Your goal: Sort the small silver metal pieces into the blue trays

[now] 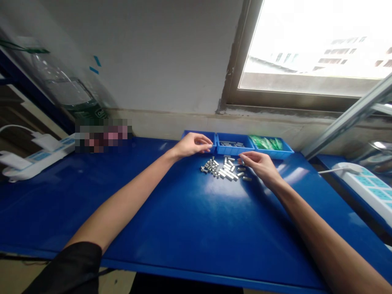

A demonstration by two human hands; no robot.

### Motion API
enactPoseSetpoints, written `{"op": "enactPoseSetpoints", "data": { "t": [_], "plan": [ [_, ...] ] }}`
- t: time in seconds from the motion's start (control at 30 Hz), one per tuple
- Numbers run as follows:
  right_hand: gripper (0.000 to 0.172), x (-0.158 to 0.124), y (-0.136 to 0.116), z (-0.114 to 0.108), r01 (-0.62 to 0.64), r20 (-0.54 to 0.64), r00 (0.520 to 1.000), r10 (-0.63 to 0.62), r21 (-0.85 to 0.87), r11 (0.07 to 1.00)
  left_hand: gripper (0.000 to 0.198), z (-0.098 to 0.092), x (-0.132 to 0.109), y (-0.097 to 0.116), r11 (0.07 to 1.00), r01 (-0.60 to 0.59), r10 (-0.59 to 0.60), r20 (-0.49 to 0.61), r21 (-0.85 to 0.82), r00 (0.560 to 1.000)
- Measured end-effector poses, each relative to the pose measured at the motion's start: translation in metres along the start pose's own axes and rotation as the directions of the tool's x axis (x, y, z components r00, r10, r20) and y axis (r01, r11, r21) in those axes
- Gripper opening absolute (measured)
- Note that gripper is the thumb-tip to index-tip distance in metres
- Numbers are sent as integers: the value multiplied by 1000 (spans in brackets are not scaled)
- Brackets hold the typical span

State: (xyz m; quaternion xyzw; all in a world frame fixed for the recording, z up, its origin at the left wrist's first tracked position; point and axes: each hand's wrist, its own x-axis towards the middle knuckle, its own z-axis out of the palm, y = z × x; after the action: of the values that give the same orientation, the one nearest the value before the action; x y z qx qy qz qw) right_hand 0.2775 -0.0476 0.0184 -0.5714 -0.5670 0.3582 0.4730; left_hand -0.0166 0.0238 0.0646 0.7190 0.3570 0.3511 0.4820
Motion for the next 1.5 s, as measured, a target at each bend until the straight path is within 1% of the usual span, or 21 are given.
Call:
{"op": "enactPoseSetpoints", "data": {
  "t": [0.03,0.1,0.2,0.27,0.33,0.4,0.5,0.57,0.67,0.7,0.77,0.8,0.87,0.93,1.0,1.03,1.13,1.2,1.27,1.37,1.5],
  "plan": [
    [50,0,-2,0,9,-2,1000,-9,3,1000,37,-1,-2,3,997,-1,-5,74,74,997],
    [51,-1,-6,1,35,-10,999,-35,-5,999,34,-4,-5,9,971,-22,-20,174,239,984],
    [51,-3,-10,2,52,-11,999,-51,16,999,35,-10,-10,17,881,-65,-72,268,469,961],
    [50,-4,-11,3,48,-17,999,-46,81,996,41,-14,-13,20,829,-72,-125,309,555,943],
    [48,-4,-10,4,60,-46,998,-52,174,983,49,-16,-15,21,805,-64,-174,337,590,925],
    [49,-3,-8,6,93,-81,994,-73,268,959,46,-17,-15,19,795,-71,-202,373,603,906],
    [58,-2,-6,8,138,-78,990,-118,354,925,27,-17,-13,15,801,-111,-193,429,588,882],
    [62,-1,-4,8,149,-48,989,-142,365,919,15,-17,-12,12,812,-133,-170,447,568,878],
    [60,-1,-5,6,180,-29,983,-179,286,941,9,-18,-10,12,805,-141,-164,445,576,880],
    [57,-1,-6,4,194,-25,981,-193,224,955,10,-17,-10,13,793,-143,-174,445,593,878],
    [51,-3,-9,-2,214,8,977,-214,23,977,11,-17,-10,15,762,-148,-198,445,630,873],
    [49,-4,-12,-5,221,42,975,-218,-103,970,12,-16,-10,16,749,-150,-206,443,645,872],
    [50,-7,-16,-14,248,148,967,-208,-352,903,17,-16,-10,17,735,-150,-213,436,661,874],
    [57,-10,-20,-23,267,265,952,-155,-463,845,24,-16,-9,16,734,-147,-218,435,663,873],
    [63,-13,-22,-31,257,378,923,-73,-464,847,27,-16,-9,14,736,-147,-221,441,660,870],
    [63,-14,-22,-34,246,422,906,-36,-454,857,26,-16,-9,14,737,-149,-220,442,659,869],
    [51,-15,-21,-38,230,477,879,13,-447,864,17,-15,-9,12,742,-160,-203,446,651,872],
    [43,-14,-18,-37,239,473,881,-2,-441,865,14,-14,-10,12,742,-169,-192,447,649,873],
    [39,-13,-15,-34,251,462,886,-34,-418,873,13,-14,-10,11,737,-176,-185,445,652,876],
    [38,-11,-11,-30,282,441,893,-90,-393,875,15,-15,-9,9,730,-168,-186,430,662,884],
    [39,-11,-8,-28,325,458,879,-133,-370,871,13,-19,-8,7,747,-148,-190,421,648,887]
  ]
}}
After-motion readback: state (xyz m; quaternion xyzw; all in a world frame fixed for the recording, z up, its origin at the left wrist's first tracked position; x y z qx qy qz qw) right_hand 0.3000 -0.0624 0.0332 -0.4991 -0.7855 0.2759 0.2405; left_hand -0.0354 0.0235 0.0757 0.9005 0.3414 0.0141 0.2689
